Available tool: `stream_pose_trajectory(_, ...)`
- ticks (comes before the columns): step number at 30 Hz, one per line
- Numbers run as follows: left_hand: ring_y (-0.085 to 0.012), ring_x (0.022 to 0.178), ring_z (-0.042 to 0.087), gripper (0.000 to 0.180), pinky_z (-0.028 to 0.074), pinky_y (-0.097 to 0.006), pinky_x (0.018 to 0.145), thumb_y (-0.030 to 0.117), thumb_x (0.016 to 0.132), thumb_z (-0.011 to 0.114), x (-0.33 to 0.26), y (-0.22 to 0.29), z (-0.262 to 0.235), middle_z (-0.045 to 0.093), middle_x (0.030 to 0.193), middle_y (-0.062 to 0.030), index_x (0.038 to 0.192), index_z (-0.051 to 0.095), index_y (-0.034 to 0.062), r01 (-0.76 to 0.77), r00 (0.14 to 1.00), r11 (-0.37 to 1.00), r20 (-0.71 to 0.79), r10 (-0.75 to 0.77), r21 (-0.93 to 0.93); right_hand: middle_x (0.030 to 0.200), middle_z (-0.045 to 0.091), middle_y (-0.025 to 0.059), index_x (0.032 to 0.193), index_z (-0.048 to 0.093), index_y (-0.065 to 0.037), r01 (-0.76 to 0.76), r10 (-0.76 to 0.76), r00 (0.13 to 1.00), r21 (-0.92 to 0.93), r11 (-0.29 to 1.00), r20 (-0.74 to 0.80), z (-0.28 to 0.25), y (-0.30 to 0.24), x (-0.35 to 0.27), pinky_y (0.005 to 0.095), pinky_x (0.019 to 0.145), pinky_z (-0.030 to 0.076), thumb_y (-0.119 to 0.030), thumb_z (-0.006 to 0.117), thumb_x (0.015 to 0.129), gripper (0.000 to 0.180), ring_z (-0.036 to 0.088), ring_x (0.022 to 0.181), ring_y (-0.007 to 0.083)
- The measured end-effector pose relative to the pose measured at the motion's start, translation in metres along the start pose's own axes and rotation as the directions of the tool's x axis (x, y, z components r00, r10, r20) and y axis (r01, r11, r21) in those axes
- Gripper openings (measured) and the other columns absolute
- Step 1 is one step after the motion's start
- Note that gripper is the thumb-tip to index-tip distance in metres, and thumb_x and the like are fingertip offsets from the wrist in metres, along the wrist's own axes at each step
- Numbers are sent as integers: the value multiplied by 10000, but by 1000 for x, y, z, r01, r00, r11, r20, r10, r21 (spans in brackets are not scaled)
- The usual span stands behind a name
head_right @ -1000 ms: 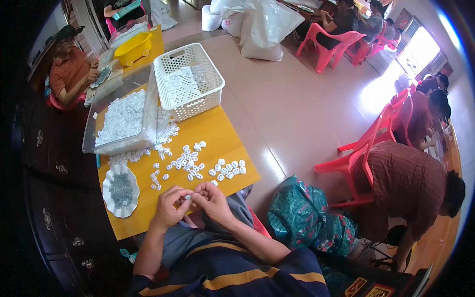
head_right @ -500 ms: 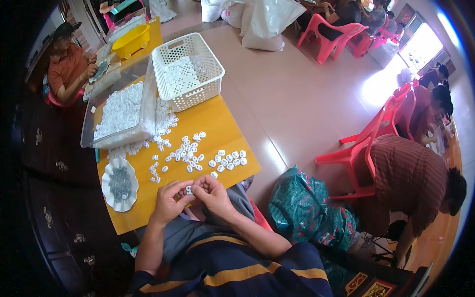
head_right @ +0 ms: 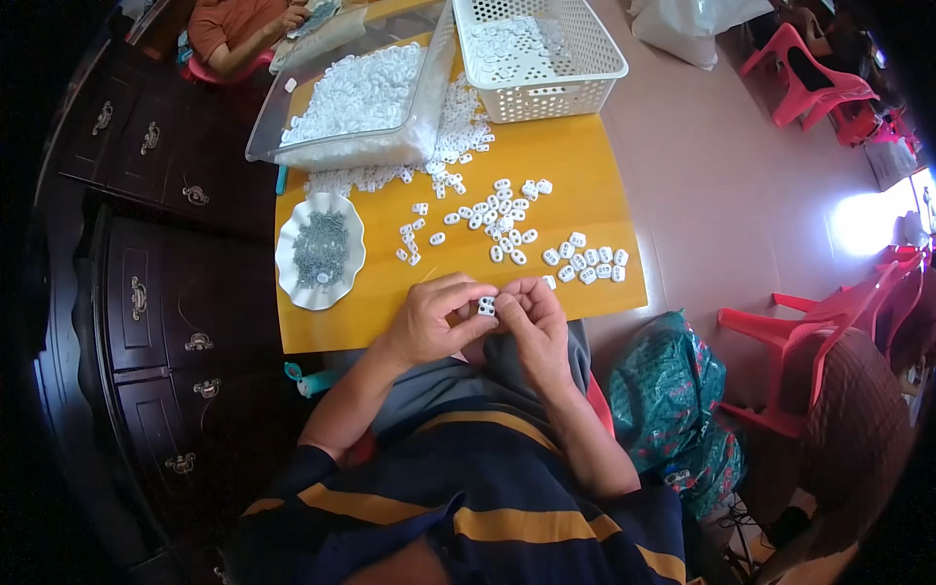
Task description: The recorder is manually assembling small metal pins or components into white plastic button-like bases.
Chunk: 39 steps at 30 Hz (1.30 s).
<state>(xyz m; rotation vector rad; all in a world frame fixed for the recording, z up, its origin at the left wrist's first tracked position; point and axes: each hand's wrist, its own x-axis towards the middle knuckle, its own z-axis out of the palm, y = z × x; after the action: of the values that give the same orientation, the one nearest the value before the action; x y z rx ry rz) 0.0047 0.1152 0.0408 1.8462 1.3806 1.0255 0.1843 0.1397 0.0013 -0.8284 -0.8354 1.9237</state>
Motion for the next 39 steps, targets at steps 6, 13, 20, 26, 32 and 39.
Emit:
stream_pose_trajectory(6, -260, 703, 678, 324, 544, -348, 625, 131, 792, 842, -1, -2, 0, 686, 880, -112, 1067, 710, 20, -58, 997, 997, -41, 60, 52, 916, 632, -10, 1066, 578, -31, 15, -15, 1000, -11, 1000, -2, 1, 2, 1, 194, 718, 490, -60, 626, 1008, 80, 597, 801, 46)
stream_pose_trajectory(13, -279, 726, 692, 310, 556, -357, 630, 108, 764, 848, 0, -2, 0, 692, 861, -105, 1030, 717, 17, -109, 993, 987, -40, 115, 118, 888, 651, -11, 1018, 594, -24, 48, -49, 999, -28, 998, -11, 0, 2, 0, 184, 705, 491, -31, 643, 997, 54, 607, 779, 38)
stream_pose_trajectory(20, -285, 720, 693, 289, 560, -361, 624, 95, 762, 846, 1, -3, 1, 694, 843, -107, 1010, 720, 16, -135, 989, 981, -48, 143, 136, 874, 659, -13, 988, 603, -19, 73, -74, 997, -57, 996, -13, 0, 3, -1, 179, 703, 491, -25, 657, 989, 55, 608, 772, 33)
stream_pose_trajectory(26, -285, 710, 687, 275, 558, -365, 617, 86, 764, 843, -1, -5, 4, 692, 827, -101, 1001, 721, 19, -167, 981, 975, -76, 179, 145, 870, 663, -16, 976, 610, -19, 91, -94, 995, -94, 991, -33, 3, 2, -3, 180, 706, 495, -22, 670, 980, 60, 610, 775, 32)
stream_pose_trajectory(32, -272, 695, 682, 277, 547, -358, 600, 96, 770, 848, -4, -10, 4, 688, 817, -95, 1004, 720, 22, -188, 975, 970, -91, 203, 152, 875, 662, -15, 972, 608, -17, 83, -89, 996, -166, 983, -29, 3, 0, -4, 183, 713, 495, -21, 674, 977, 67, 610, 784, 31)
stream_pose_trajectory(39, -228, 694, 676, 309, 528, -325, 586, 83, 792, 847, -3, -8, 3, 679, 855, -102, 1063, 714, 15, -94, 993, 995, -74, 96, 26, 862, 650, -18, 977, 603, -21, 113, -125, 991, -194, 974, -47, 5, -5, -1, 188, 705, 486, -23, 669, 979, 65, 602, 779, 31)
